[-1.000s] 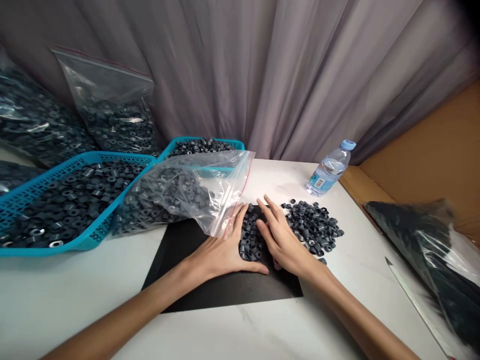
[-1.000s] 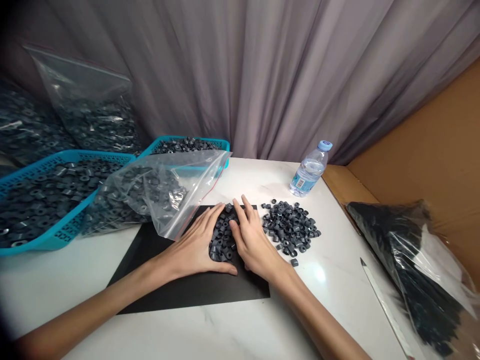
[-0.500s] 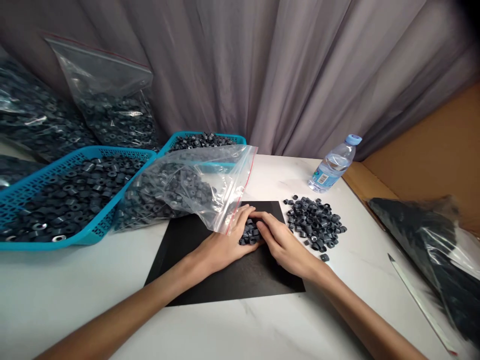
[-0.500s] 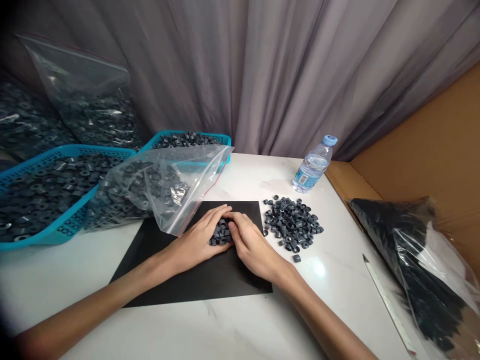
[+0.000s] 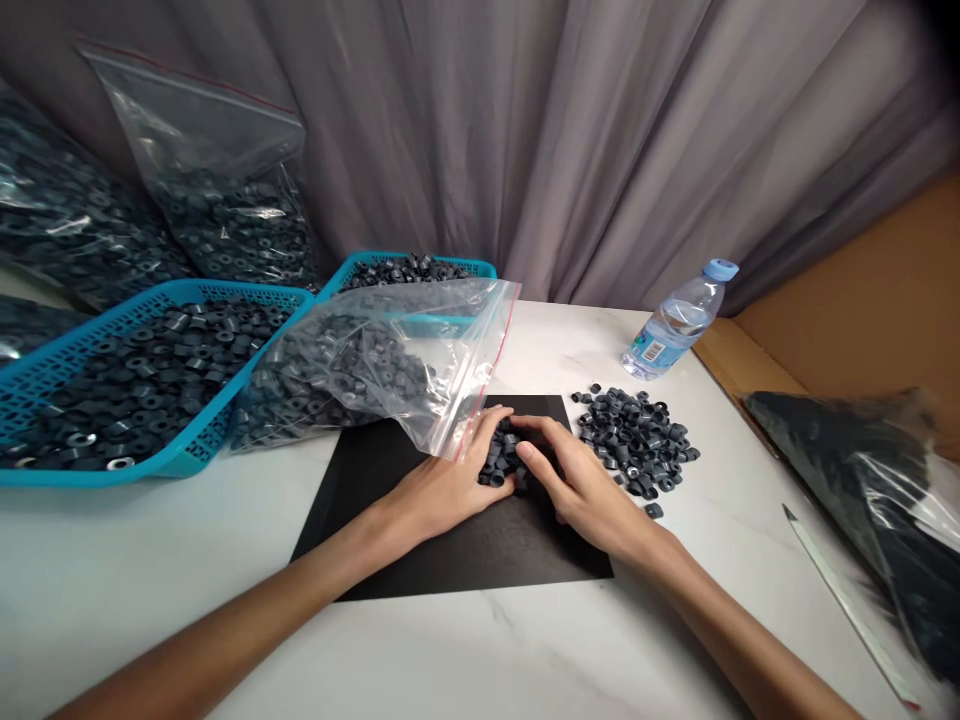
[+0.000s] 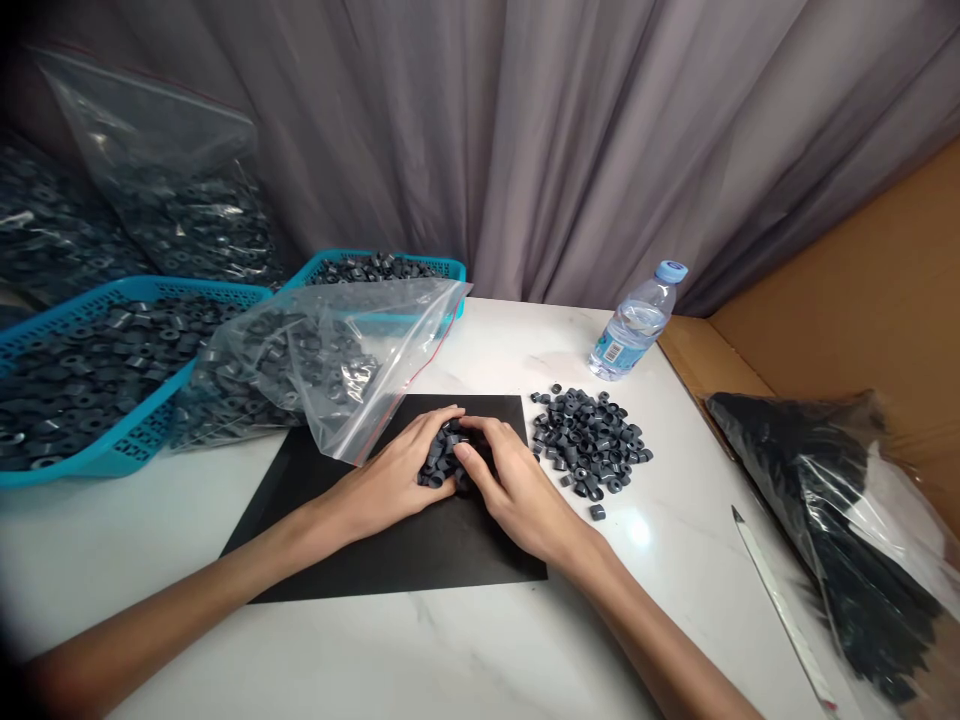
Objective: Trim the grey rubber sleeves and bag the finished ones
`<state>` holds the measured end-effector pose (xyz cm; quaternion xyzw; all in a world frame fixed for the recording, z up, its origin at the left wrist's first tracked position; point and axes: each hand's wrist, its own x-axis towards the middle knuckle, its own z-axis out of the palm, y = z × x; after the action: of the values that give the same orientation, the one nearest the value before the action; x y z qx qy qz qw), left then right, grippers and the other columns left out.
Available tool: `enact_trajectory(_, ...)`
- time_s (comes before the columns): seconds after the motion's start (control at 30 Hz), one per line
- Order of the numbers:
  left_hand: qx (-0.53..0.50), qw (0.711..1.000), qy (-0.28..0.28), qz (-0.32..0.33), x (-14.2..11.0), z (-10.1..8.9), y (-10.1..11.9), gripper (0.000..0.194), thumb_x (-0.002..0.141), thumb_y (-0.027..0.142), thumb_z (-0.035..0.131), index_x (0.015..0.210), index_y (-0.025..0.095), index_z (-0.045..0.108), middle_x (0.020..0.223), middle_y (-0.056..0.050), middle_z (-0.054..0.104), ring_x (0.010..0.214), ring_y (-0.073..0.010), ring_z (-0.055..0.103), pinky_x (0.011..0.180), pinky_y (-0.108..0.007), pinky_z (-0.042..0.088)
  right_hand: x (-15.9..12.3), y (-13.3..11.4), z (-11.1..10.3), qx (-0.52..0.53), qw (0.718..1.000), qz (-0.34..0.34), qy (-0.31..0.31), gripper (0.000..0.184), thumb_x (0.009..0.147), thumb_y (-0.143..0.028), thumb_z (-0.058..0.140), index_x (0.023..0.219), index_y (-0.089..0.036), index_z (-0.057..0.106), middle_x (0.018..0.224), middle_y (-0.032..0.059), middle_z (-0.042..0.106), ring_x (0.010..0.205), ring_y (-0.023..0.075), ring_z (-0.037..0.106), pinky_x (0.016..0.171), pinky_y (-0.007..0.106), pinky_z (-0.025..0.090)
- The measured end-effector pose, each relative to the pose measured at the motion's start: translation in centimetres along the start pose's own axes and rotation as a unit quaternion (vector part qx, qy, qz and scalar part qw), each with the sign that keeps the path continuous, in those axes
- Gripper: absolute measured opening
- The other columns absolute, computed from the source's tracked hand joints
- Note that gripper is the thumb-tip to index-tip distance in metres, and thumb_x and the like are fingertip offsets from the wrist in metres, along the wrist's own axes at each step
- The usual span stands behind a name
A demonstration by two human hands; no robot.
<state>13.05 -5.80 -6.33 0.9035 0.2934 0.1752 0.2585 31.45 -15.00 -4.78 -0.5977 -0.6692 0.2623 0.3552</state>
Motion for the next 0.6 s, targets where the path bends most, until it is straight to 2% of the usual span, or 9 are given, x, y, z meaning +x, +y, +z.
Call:
enact_trajectory(0.07,-0.005,1.0,0.004,-0.004,0.0,-0.1,0.1,0.062,0.09,0.034,0.061,0.147,0.026,0.038,0.148,-0.01,0.053,0.14,-0.0305,0.051,0.119,-0.05,0.042,-0.1,0.2,0.0,-0.013,1.0,-0.006,0.006,0.037,0.107,-0.043,0.041,0.138,-0.026,0.051,0.134,0.0087,0.063,0.118,0.0235,0.064,0.101,0.043,0.054)
enact_trajectory(0.17,-0.012,1.0,0.006,-0.005,0.1,-0.2,0.1,0.054,0.094,0.037,0.058,0.145,0.028,0.04,0.142,-0.008,0.057,0.135,-0.0283,0.055,0.117,-0.047,0.045,-0.4,0.7,-0.4,-0.036,0.999,-0.036,0.003,0.04,0.104,-0.046,0.05,0.139,-0.025,0.049,0.138,0.0096,0.059,0.129,0.0246,0.056,0.11,0.045,0.048)
enact_trajectory(0.3,-0.015,1.0,0.017,0.006,0.2,-0.1,0.2,0.043,0.101,0.039,0.05,0.142,0.028,0.045,0.143,-0.007,0.057,0.137,-0.0247,0.053,0.121,-0.044,0.041,-0.8,1.0,-1.1,-0.069,0.994,-0.071,-0.052,0.055,0.097,-0.05,0.063,0.145,-0.028,0.046,0.15,0.0098,0.049,0.143,0.0258,0.044,0.119,0.047,0.041)
enact_trajectory(0.43,0.004,1.0,0.007,0.02,0.1,-0.1,0.5,0.041,0.103,0.039,0.047,0.142,0.026,0.049,0.147,-0.007,0.055,0.143,-0.0241,0.047,0.124,-0.044,0.037,-1.3,1.0,-1.2,-0.089,0.991,-0.067,-0.076,0.053,0.101,-0.045,0.058,0.149,-0.03,0.043,0.154,0.01,0.045,0.142,0.0256,0.046,0.117,0.047,0.046)
enact_trajectory(0.6,0.025,0.999,-0.006,0.033,-0.2,-0.2,0.9,0.053,0.101,0.054,0.047,0.144,0.023,0.048,0.155,-0.011,0.049,0.148,-0.0268,0.041,0.125,-0.047,0.035,-1.6,1.9,0.0,-0.135,0.986,-0.089,-0.035,0.04,0.105,-0.033,0.049,0.144,-0.029,0.049,0.149,0.01,0.051,0.138,0.0265,0.052,0.113,0.048,0.05)
